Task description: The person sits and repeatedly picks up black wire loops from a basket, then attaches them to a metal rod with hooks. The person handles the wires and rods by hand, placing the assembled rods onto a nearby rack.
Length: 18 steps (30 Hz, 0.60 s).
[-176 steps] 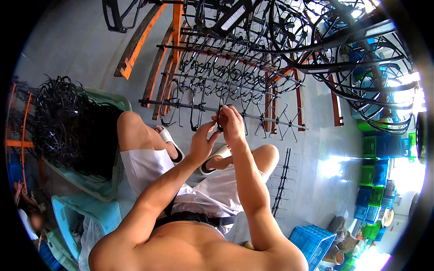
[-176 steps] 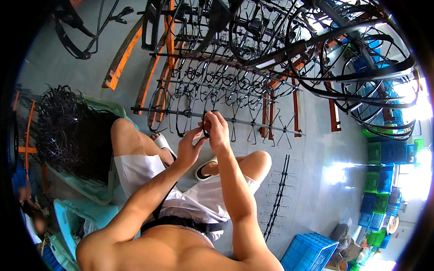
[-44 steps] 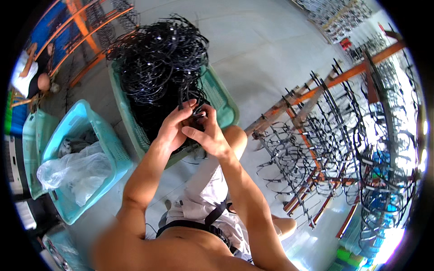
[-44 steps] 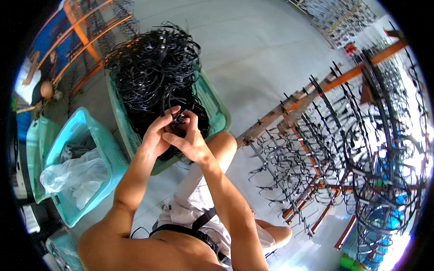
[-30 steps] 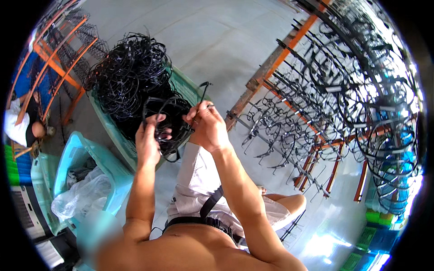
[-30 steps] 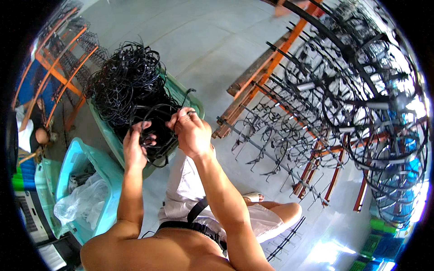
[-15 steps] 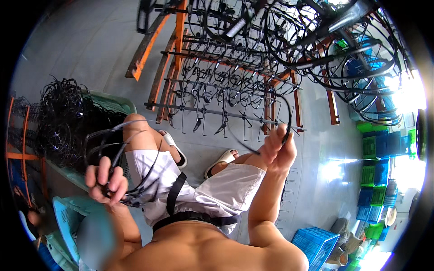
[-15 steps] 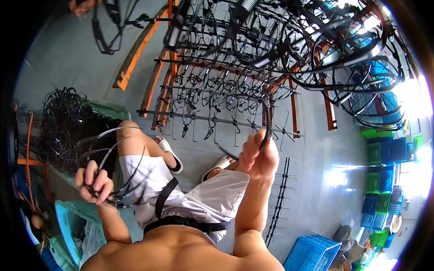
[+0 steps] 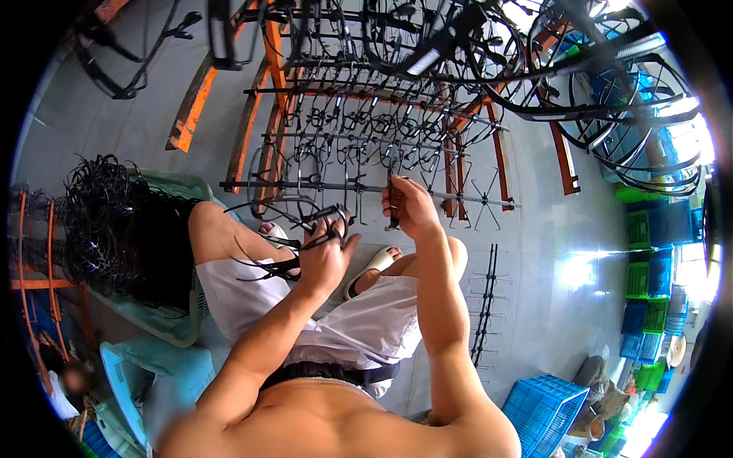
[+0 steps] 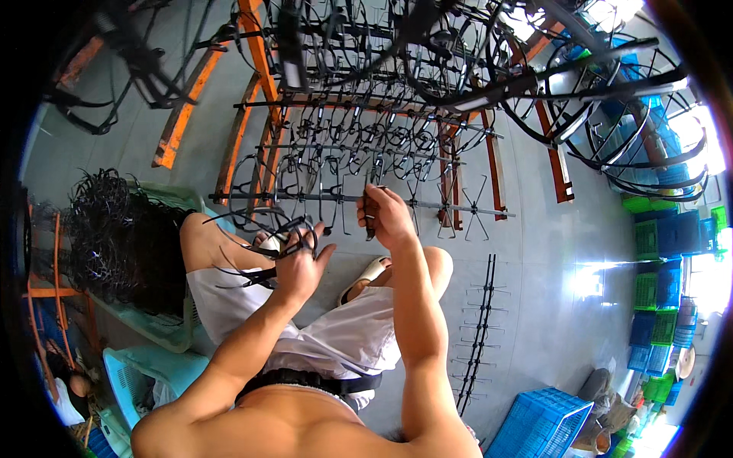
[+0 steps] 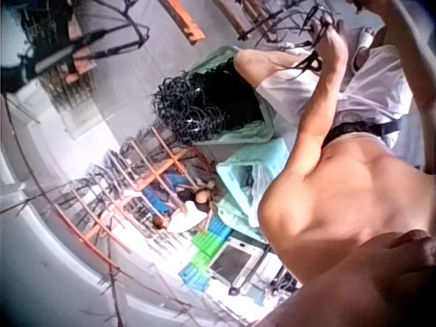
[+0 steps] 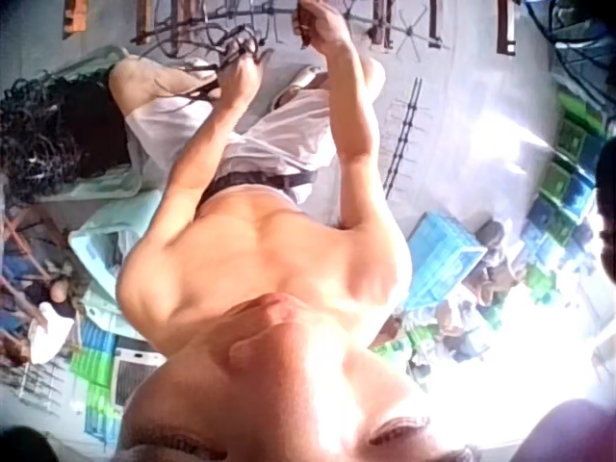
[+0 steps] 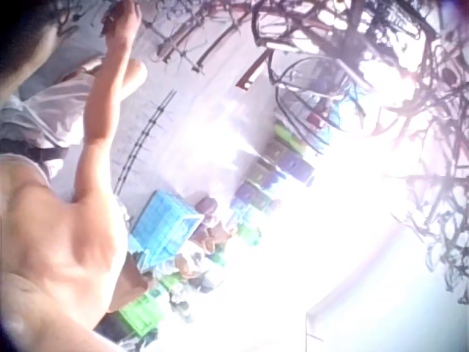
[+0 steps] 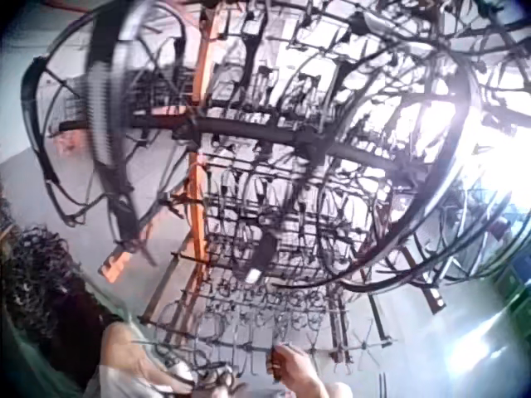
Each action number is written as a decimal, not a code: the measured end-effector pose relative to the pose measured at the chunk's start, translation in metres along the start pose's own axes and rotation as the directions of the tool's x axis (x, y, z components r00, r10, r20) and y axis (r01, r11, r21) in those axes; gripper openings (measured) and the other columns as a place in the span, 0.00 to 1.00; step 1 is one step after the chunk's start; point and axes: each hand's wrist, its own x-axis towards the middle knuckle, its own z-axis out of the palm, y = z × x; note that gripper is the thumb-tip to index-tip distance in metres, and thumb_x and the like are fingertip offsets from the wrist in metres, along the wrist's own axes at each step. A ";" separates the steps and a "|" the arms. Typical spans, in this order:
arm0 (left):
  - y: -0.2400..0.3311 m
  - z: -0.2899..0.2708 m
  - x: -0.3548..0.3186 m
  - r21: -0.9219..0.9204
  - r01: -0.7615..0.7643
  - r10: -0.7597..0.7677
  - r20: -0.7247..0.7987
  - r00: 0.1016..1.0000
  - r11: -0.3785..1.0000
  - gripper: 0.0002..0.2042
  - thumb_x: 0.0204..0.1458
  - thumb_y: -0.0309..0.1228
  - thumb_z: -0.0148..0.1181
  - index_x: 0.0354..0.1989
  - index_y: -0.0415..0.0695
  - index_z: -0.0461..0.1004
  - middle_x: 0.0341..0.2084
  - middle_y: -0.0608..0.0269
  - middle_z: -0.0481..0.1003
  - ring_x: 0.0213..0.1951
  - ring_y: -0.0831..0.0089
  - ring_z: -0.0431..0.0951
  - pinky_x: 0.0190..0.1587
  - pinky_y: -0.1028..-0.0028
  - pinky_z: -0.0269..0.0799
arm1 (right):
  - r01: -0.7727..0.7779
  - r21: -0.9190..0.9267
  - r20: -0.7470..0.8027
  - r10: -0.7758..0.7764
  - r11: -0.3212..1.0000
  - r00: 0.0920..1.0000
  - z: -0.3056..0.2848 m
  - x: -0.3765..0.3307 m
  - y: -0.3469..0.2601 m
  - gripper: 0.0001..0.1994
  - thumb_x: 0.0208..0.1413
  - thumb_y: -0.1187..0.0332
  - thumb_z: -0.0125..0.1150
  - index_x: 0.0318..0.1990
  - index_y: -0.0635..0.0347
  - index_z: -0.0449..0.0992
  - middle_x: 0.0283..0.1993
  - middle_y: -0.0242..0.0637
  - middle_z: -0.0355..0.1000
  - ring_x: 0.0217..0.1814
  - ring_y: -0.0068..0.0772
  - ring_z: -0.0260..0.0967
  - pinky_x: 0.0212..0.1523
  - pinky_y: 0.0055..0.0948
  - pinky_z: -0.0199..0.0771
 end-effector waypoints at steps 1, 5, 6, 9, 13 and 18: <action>0.000 0.011 0.000 -0.003 0.058 -0.058 0.022 0.998 0.998 0.19 0.43 0.36 0.67 0.45 0.43 0.75 0.29 0.58 0.71 0.33 0.59 0.72 0.35 0.67 0.68 | -0.009 0.002 0.028 0.009 1.000 1.000 -0.001 0.000 0.004 0.09 0.60 0.63 0.52 0.33 0.59 0.66 0.28 0.36 0.69 0.25 0.29 0.65 0.26 0.28 0.66; 0.006 0.024 0.003 -0.065 0.074 -0.077 -0.048 0.996 0.995 0.15 0.43 0.33 0.67 0.39 0.43 0.75 0.28 0.57 0.72 0.32 0.58 0.72 0.36 0.66 0.68 | -0.037 0.220 0.067 0.023 0.975 0.997 -0.008 0.005 0.019 0.09 0.60 0.63 0.52 0.33 0.58 0.66 0.28 0.36 0.69 0.25 0.29 0.65 0.27 0.29 0.68; 0.002 0.028 0.003 -0.033 0.084 -0.085 -0.043 0.995 0.996 0.12 0.43 0.33 0.66 0.36 0.44 0.75 0.27 0.58 0.71 0.31 0.58 0.72 0.35 0.65 0.68 | -0.040 0.297 0.094 0.013 0.954 0.996 -0.008 0.006 0.020 0.09 0.60 0.63 0.52 0.33 0.58 0.66 0.28 0.36 0.69 0.25 0.29 0.65 0.27 0.29 0.68; -0.003 0.035 0.001 -0.016 0.051 -0.053 -0.089 0.995 0.999 0.09 0.44 0.33 0.66 0.33 0.46 0.75 0.26 0.59 0.71 0.30 0.58 0.72 0.34 0.65 0.67 | 0.081 0.134 0.084 -0.092 0.988 0.992 -0.006 0.006 0.021 0.09 0.62 0.63 0.49 0.34 0.57 0.66 0.28 0.35 0.69 0.29 0.28 0.65 0.29 0.27 0.66; 0.003 0.025 0.010 0.030 0.010 -0.007 -0.069 0.998 1.000 0.07 0.44 0.32 0.64 0.31 0.46 0.75 0.27 0.61 0.73 0.33 0.62 0.73 0.35 0.66 0.67 | 0.176 -0.050 0.032 -0.175 0.983 0.984 -0.008 0.012 0.015 0.12 0.63 0.63 0.48 0.29 0.60 0.67 0.22 0.33 0.66 0.23 0.26 0.62 0.25 0.27 0.65; -0.002 0.027 0.007 -0.024 -0.016 0.014 -0.050 0.999 1.000 0.06 0.45 0.31 0.64 0.30 0.47 0.75 0.25 0.62 0.72 0.32 0.62 0.73 0.35 0.65 0.67 | 0.186 -0.027 0.097 -0.183 0.982 0.978 -0.015 0.015 0.016 0.10 0.61 0.63 0.50 0.32 0.61 0.65 0.26 0.35 0.69 0.23 0.27 0.65 0.25 0.26 0.67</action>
